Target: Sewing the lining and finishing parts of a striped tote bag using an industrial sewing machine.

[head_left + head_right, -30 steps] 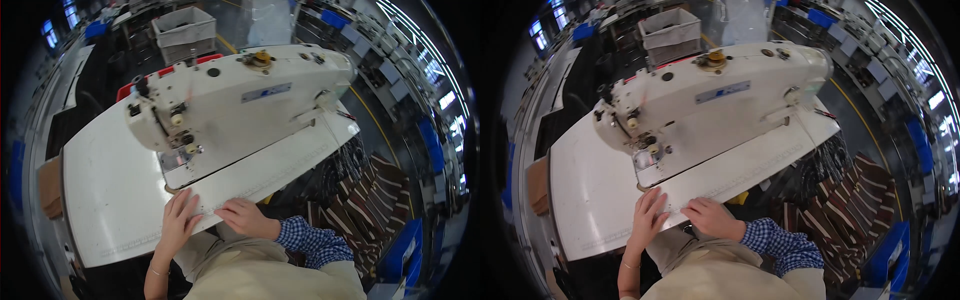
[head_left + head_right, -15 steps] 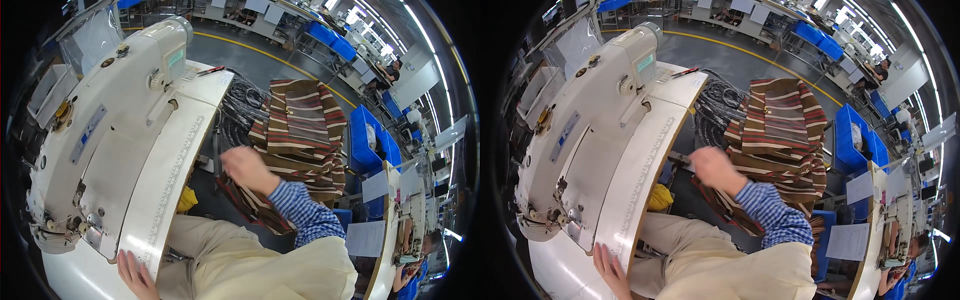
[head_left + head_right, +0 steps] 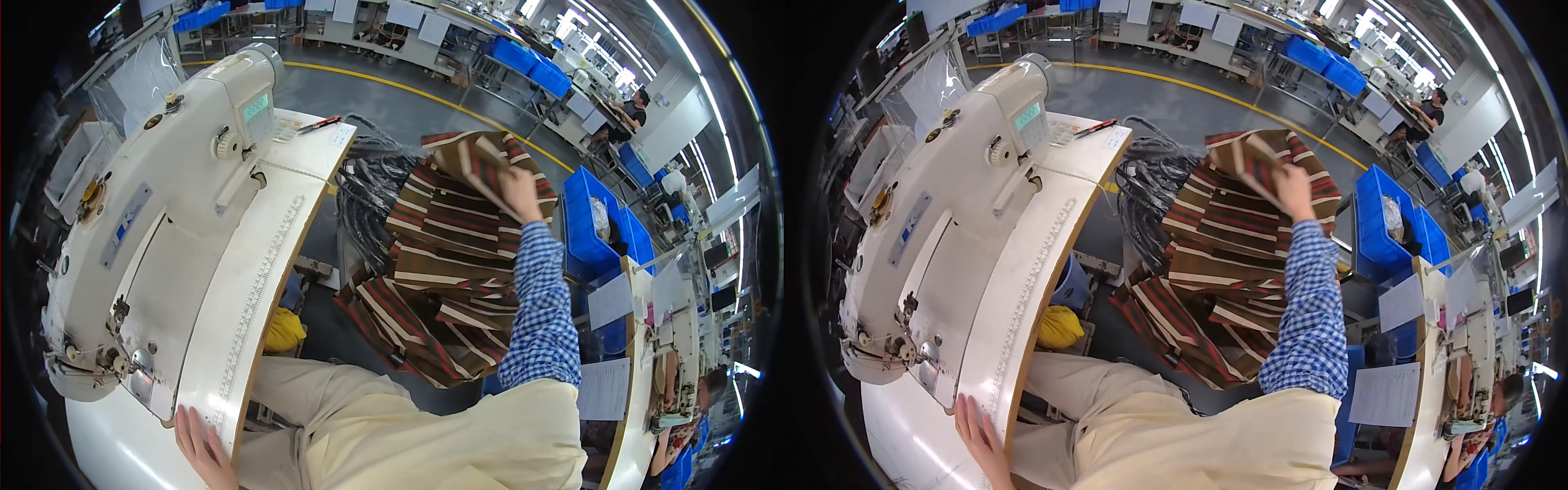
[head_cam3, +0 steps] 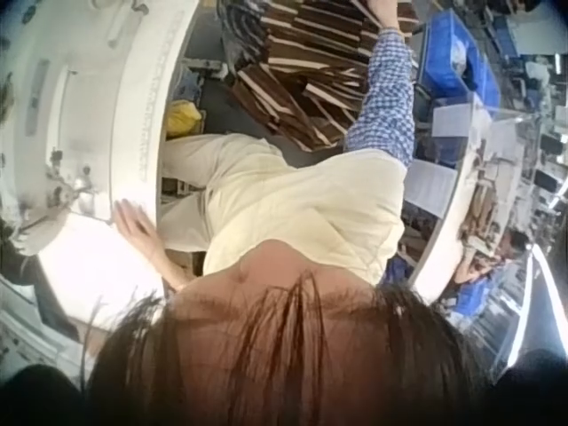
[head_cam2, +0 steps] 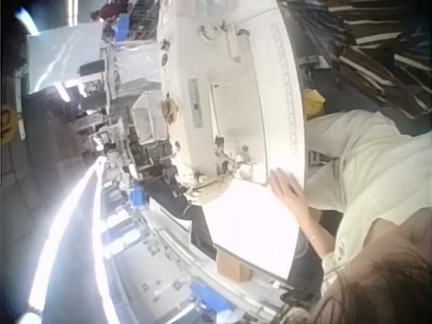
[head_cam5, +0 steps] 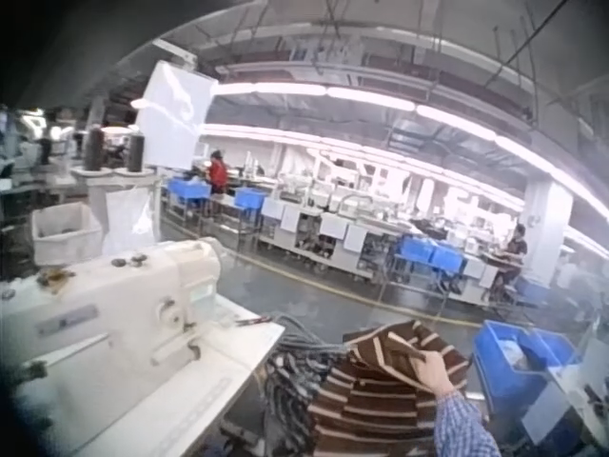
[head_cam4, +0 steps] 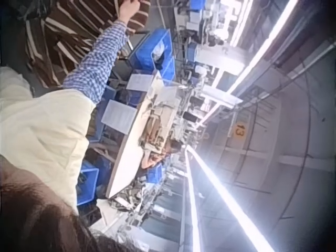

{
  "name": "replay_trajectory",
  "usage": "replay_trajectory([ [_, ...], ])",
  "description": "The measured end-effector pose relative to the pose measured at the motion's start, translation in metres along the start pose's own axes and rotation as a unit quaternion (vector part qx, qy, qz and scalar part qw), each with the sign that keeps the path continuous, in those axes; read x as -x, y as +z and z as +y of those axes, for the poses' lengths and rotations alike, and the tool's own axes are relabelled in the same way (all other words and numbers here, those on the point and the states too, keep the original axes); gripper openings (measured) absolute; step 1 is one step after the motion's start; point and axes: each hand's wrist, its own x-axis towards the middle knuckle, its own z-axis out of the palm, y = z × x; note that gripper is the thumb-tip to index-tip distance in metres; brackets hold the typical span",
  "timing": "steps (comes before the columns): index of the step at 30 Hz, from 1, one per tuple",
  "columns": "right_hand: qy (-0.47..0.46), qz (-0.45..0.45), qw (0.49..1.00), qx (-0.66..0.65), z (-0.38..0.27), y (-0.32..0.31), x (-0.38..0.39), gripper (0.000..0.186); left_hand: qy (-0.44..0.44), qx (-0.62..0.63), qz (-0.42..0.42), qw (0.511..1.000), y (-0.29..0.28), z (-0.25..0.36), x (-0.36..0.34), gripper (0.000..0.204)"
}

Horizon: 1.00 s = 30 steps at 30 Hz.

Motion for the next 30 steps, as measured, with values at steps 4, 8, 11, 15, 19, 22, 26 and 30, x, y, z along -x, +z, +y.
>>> replay_trajectory([
  [4,0.082,0.141,0.979,-0.121,-0.015,-0.111,-0.040,0.032,0.005,0.032,0.008,0.999,0.004,-0.007,0.002,0.040],
  [8,0.041,0.207,0.956,-0.202,-0.086,-0.213,-0.022,0.034,0.036,0.067,0.034,0.997,0.007,-0.001,0.001,0.040],
  [11,0.067,0.204,0.932,-0.291,-0.108,-0.265,-0.003,0.038,0.054,0.068,0.015,0.996,-0.002,0.024,-0.005,0.041],
  [15,0.072,0.204,0.908,-0.360,-0.132,-0.275,0.036,0.037,0.114,0.087,-0.008,0.990,-0.004,0.052,-0.017,0.046],
  [19,0.059,0.185,0.892,-0.408,-0.188,-0.243,0.059,0.038,0.171,0.150,-0.010,0.974,-0.008,0.084,-0.026,0.054],
  [22,0.014,0.133,0.905,-0.403,-0.199,-0.243,0.067,0.037,0.224,0.143,-0.023,0.964,-0.010,0.109,-0.033,0.057],
  [26,-0.015,0.084,0.907,-0.412,-0.193,-0.267,0.081,0.034,0.237,0.197,-0.062,0.949,0.007,0.124,-0.043,0.062],
  [30,-0.078,0.144,0.894,-0.416,-0.152,-0.283,0.091,0.037,0.088,0.456,-0.184,0.866,0.047,0.136,-0.070,0.072],
])
